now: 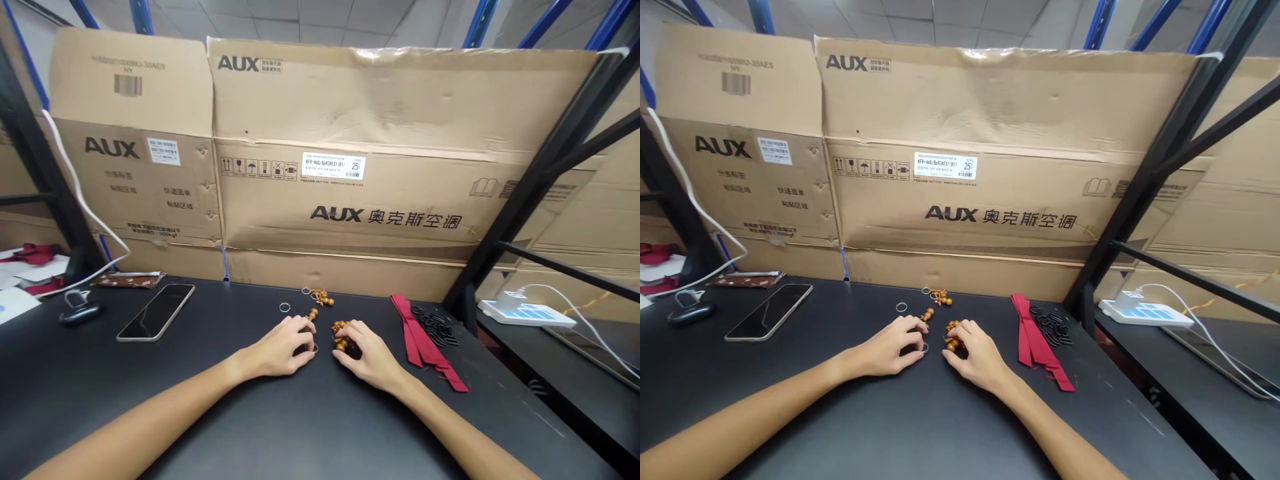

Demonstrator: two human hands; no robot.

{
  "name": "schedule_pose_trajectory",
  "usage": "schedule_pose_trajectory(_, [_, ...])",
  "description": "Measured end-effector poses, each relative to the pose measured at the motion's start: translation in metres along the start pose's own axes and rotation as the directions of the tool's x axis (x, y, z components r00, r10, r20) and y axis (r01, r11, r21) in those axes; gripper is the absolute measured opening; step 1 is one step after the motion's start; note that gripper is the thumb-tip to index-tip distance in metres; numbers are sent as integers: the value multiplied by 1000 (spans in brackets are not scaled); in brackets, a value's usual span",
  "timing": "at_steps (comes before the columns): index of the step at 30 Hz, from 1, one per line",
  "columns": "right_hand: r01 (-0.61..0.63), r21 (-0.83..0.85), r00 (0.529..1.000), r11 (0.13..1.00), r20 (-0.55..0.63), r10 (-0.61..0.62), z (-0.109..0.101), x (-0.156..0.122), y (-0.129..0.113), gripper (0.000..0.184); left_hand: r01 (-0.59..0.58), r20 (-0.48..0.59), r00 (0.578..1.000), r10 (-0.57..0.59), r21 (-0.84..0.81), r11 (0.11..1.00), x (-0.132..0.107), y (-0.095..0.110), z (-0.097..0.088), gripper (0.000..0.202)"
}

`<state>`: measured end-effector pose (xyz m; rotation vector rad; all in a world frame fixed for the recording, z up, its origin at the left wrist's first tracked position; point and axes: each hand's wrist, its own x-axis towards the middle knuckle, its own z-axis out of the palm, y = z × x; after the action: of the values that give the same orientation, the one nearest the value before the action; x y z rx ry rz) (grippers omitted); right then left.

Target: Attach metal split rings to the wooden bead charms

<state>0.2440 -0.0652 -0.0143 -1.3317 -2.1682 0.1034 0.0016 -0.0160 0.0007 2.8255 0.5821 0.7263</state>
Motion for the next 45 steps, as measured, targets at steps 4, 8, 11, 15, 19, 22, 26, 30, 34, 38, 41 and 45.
schedule_pose_trajectory(4, [27, 0, 1000, 1000, -2, -27, 5, 0, 9, 15, -31, 11, 999, 31, 75, 997, -3, -10, -10, 14])
schedule_pose_trajectory(8, [51, -35, 998, 998, -40, -52, 6, 1, 21, 20, -6, 14, 1000, 4, 132, 991, -4, -19, -18, 18])
schedule_pose_trajectory(11, [60, -65, 996, 996, -66, -64, 7, 2, 26, 21, 8, 1, 1000, -8, 149, 989, -5, -26, -22, 16])
schedule_pose_trajectory(15, [57, -77, 994, 995, -94, -64, 9, 4, 31, 24, 35, -15, 999, -32, 198, 980, -7, -37, -26, 14])
schedule_pose_trajectory(19, [39, -86, 991, 996, -124, -50, 12, 6, 36, 29, 131, -79, 990, -114, 261, 956, -5, -41, -24, 8])
schedule_pose_trajectory(22, [20, -105, 990, 994, -138, -35, 11, 7, 35, 31, 168, -111, 983, -143, 261, 951, -1, -35, -17, 12])
schedule_pose_trajectory(26, [6, -134, 985, 991, -168, -28, 6, 7, 24, 27, 83, -28, 997, -78, 224, 971, 1, -21, -5, 18])
schedule_pose_trajectory(30, [90, -124, 989, 988, -103, -103, 4, 6, 6, 29, 20, 51, 998, -24, 90, 996, 2, -8, -1, 18])
schedule_pose_trajectory(34, [154, -127, 988, 980, 3, -155, 6, 4, -10, 42, -53, 68, 996, 62, -116, 992, 3, 2, -1, 17])
schedule_pose_trajectory(38, [154, -112, 987, 982, 63, -147, 6, 4, -14, 35, -51, 80, 995, 68, -197, 979, 4, 7, 2, 13])
schedule_pose_trajectory(41, [137, -92, 989, 986, 73, -130, 5, 5, -13, 23, -38, 65, 997, 53, -214, 976, 3, 6, 5, 9])
schedule_pose_trajectory(45, [182, -51, 981, 982, 68, -179, 3, 5, -17, 27, -38, 67, 996, 56, -249, 968, 3, 5, 7, 5])
